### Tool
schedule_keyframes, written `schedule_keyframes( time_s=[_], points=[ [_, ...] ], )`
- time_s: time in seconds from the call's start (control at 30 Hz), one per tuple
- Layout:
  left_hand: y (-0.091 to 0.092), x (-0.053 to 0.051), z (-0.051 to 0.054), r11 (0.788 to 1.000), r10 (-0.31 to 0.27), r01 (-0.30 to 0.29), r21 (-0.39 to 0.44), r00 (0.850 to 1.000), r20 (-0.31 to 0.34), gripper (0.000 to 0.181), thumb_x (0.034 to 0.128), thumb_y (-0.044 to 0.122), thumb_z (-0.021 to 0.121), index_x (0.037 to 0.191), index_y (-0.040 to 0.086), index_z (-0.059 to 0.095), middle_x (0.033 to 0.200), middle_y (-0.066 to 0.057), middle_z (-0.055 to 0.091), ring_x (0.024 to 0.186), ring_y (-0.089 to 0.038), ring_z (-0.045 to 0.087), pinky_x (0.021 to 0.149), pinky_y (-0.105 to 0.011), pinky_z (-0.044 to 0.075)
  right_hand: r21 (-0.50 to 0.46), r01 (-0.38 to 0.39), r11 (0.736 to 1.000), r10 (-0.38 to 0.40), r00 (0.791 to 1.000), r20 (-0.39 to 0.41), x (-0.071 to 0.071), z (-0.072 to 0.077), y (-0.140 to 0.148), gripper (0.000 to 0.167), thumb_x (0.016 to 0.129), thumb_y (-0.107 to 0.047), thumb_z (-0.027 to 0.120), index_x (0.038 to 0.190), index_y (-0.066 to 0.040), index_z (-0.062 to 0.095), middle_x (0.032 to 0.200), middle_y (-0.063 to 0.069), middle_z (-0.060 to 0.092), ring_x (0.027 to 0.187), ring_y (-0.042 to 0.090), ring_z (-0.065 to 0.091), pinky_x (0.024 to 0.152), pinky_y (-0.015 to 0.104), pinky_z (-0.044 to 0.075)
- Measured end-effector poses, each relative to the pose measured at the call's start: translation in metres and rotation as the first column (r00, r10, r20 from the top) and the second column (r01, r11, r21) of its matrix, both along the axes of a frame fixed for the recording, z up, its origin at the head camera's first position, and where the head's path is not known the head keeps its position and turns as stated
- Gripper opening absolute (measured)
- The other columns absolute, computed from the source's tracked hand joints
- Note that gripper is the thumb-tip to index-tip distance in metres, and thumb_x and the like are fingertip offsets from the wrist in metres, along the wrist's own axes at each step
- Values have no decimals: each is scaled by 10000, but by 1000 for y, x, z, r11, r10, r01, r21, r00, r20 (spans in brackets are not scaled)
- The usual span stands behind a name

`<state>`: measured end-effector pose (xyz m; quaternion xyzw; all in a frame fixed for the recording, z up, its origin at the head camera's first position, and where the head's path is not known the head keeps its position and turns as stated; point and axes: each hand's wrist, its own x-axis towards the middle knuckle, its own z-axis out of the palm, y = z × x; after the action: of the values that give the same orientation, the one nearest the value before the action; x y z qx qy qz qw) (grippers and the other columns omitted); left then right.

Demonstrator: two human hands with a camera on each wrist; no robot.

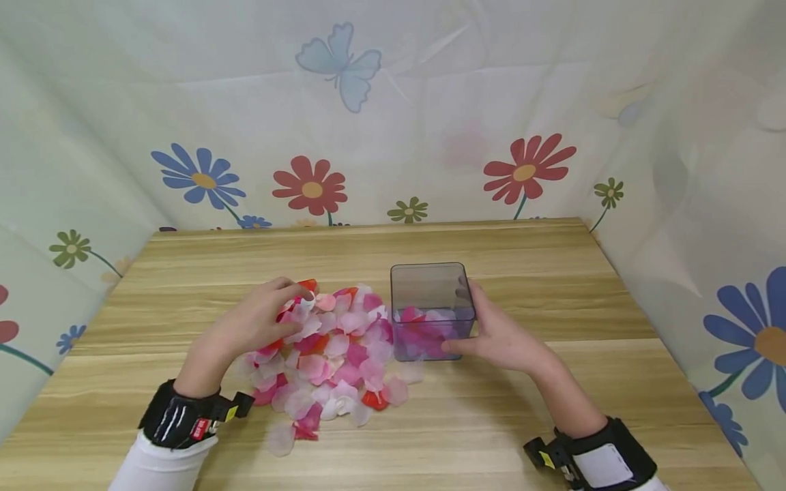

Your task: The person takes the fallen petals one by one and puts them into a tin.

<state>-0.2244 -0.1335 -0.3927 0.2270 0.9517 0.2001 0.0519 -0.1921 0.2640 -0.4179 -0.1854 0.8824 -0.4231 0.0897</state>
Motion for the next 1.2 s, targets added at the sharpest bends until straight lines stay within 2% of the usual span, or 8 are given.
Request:
schedule_keyframes(
  time_s=[0.2, 0.4, 0.57, 1.03, 1.2],
  points=[
    [-2, -1, -2, 998, 31, -28, -59, 999, 40, 501, 824, 70, 859, 1288, 111, 676, 1234, -147, 571, 1173, -342, 527, 928, -471, 549, 2, 1, 1000, -1, 1000, 4, -1, 0, -1, 1168, 841, -268, 875, 1624, -29, 43, 1562, 326, 316, 1407, 518, 354, 1098, 683, 299],
    [-3, -3, -10, 994, 70, -62, -90, 994, 89, 532, 815, 30, 849, 1299, 181, 689, 1318, -152, 531, 1253, -356, 462, 898, -462, 566, 2, 0, 1000, 0, 1000, 8, -1, 1, 0, 1171, 845, -272, 872, 1624, -29, 33, 1562, 322, 313, 1403, 519, 356, 1093, 689, 299],
    [-4, -5, -17, 993, 79, -67, -93, 989, 128, 546, 812, 53, 863, 1307, 199, 685, 1368, -172, 506, 1285, -376, 443, 897, -475, 568, -1, -1, 1000, 1, 1000, 12, -1, 1, 0, 1168, 852, -261, 866, 1626, -37, 20, 1565, 318, 301, 1404, 522, 347, 1089, 698, 297],
    [-5, -8, -24, 996, 80, -74, -56, 990, 113, 427, 819, 54, 862, 1205, 137, 699, 1176, -107, 578, 1124, -294, 556, 845, -400, 588, -13, -9, 1000, 9, 1000, 9, -1, 0, 1, 1152, 855, -232, 864, 1627, -43, 28, 1561, 317, 308, 1412, 516, 340, 1097, 691, 291],
    [-7, -11, -24, 997, 65, -59, -55, 992, 105, 343, 835, 29, 838, 1141, 114, 707, 1067, -80, 601, 1008, -256, 573, 808, -369, 588, -14, -8, 1000, 8, 1000, 12, -1, 0, 1, 1153, 855, -222, 863, 1626, -36, 26, 1562, 318, 307, 1413, 516, 339, 1097, 692, 290]
  ],
)
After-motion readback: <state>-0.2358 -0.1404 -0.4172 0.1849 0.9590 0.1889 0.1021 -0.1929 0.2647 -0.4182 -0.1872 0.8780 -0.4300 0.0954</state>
